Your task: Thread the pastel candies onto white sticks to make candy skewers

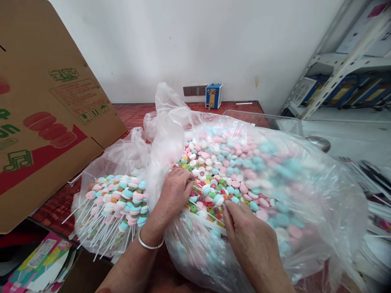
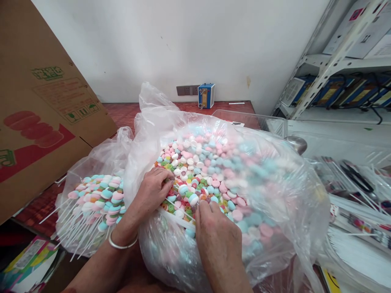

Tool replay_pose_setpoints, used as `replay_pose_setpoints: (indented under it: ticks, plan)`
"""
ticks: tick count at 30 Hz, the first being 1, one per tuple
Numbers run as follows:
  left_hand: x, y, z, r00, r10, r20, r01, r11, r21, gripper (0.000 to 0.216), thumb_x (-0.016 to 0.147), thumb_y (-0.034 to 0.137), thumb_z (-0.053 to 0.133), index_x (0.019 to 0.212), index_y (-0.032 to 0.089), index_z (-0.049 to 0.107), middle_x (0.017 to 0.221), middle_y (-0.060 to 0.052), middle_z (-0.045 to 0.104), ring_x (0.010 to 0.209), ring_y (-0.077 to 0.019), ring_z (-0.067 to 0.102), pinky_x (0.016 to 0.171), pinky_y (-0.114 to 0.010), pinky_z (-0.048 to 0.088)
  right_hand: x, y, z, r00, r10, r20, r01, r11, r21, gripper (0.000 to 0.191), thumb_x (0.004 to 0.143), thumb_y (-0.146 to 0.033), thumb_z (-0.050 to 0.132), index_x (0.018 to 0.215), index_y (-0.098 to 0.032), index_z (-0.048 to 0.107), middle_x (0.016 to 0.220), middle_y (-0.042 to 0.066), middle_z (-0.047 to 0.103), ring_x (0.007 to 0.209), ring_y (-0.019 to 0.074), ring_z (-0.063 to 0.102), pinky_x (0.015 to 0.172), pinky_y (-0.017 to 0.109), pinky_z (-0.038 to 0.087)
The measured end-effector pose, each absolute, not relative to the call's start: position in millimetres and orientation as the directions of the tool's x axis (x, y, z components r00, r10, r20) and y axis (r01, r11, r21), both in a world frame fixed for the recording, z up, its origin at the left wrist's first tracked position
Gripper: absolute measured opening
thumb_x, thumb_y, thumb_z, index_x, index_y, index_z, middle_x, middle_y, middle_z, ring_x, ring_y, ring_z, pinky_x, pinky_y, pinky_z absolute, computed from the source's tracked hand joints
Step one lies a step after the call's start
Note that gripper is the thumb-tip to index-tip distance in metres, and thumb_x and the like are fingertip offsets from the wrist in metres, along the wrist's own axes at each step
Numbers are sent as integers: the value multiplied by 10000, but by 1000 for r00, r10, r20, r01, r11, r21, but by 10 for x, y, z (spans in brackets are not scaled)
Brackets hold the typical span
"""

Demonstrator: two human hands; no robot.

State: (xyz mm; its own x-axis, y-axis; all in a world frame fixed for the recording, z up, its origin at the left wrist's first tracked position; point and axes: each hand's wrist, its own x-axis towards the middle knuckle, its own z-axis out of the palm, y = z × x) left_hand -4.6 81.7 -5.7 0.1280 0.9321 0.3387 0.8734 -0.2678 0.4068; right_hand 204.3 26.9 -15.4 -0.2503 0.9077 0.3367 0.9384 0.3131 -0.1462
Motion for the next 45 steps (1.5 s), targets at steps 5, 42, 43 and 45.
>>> replay_pose_setpoints:
  ticks: [5,42,43,45]
  plan:
    - [-2,769,-13,27,957,290,749,-212,628,101,903,149,560,897,198,648,896,-35,718,849,-203,657,781,-332,478,1992,266,-161,-238,917,320,943,297,-151,187,953,-232,560,773,-254,603,703,-15,644,526,183,634,443,278,235]
    - [6,947,-183,185,940,288,892,-284,353,224,902,99,574,730,178,693,862,-58,637,815,-195,573,750,-331,467,2146,289,-277,-59,987,147,667,149,-730,355,976,-396,417,926,-242,733,905,22,779,775,197,714,662,274,464]
    - [12,940,-171,182,939,291,887,-284,364,209,898,94,571,737,174,677,864,-55,634,818,-192,577,750,-326,465,2148,283,-278,-60,987,152,669,153,-728,355,980,-394,416,919,-242,731,893,18,776,761,191,711,653,270,459]
    - [19,918,-140,148,938,312,871,-273,408,166,890,96,573,768,172,657,876,-51,645,844,-194,588,772,-329,462,2152,270,-280,-58,984,168,674,163,-720,351,986,-391,419,912,-241,728,882,16,771,745,184,707,642,265,452]
